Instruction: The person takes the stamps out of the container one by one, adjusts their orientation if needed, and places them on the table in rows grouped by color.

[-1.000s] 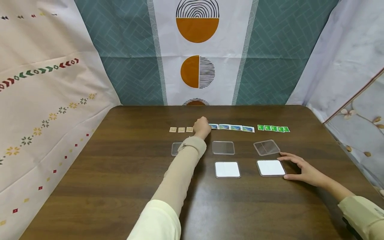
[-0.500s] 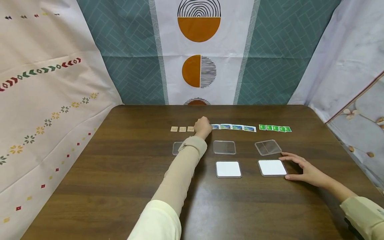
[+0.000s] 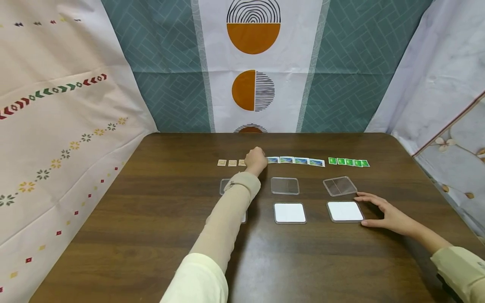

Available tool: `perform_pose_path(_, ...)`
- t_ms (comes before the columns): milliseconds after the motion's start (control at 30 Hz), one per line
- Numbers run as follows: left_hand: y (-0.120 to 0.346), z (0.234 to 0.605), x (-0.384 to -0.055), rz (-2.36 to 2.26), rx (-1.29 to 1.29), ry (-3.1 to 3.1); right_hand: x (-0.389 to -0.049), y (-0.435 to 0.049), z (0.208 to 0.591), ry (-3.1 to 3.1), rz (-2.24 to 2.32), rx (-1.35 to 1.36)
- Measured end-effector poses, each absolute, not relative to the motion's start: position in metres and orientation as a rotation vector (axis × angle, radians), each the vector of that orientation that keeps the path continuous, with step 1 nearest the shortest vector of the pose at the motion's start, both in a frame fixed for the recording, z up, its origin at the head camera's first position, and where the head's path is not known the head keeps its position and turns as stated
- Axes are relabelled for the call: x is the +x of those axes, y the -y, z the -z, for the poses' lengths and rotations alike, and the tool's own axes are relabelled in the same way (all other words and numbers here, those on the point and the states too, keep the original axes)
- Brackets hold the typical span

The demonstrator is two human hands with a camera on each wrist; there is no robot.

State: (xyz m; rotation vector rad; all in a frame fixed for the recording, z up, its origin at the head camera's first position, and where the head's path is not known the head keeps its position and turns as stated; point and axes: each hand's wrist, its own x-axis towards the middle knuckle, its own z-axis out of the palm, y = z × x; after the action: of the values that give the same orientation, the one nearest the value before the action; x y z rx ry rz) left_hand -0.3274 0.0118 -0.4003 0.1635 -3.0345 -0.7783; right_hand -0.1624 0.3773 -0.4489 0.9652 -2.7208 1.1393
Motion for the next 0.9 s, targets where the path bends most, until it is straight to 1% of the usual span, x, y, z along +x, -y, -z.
perform_pose_path(233,-0.001,0.396,-0.325,0.769,0.121,3.039,-0.168,-0.375,0.442,2.826,-1.249,0.837)
perform_pose_path(367,0.003,0.395,-0.321,0.776,0.020,3.039,-0.163,-0.380,0.437,2.878,-1.324,0.781)
perform_pose_path(467,0.007,0.396,-0.318,0.816,-0.040,3.024,-0.159,-0.384,0.433,2.944,-1.279,0.746)
perform_pose_path(567,0.017,0.395,-0.317,0.859,-0.067,2.981,-0.164,-0.385,0.422,3.049,-1.211,0.733)
perform_pose_path(667,0.030,0.390,-0.318,0.906,-0.077,2.938,-0.176,-0.385,0.407,3.156,-1.177,0.759)
perform_pose_path(767,0.041,0.382,-0.317,0.942,-0.109,2.913,-0.189,-0.387,0.396,3.159,-1.170,0.878)
perform_pose_path(900,0.055,0.376,-0.313,0.939,-0.128,2.883,-0.201,-0.387,0.390,3.031,-1.107,1.039)
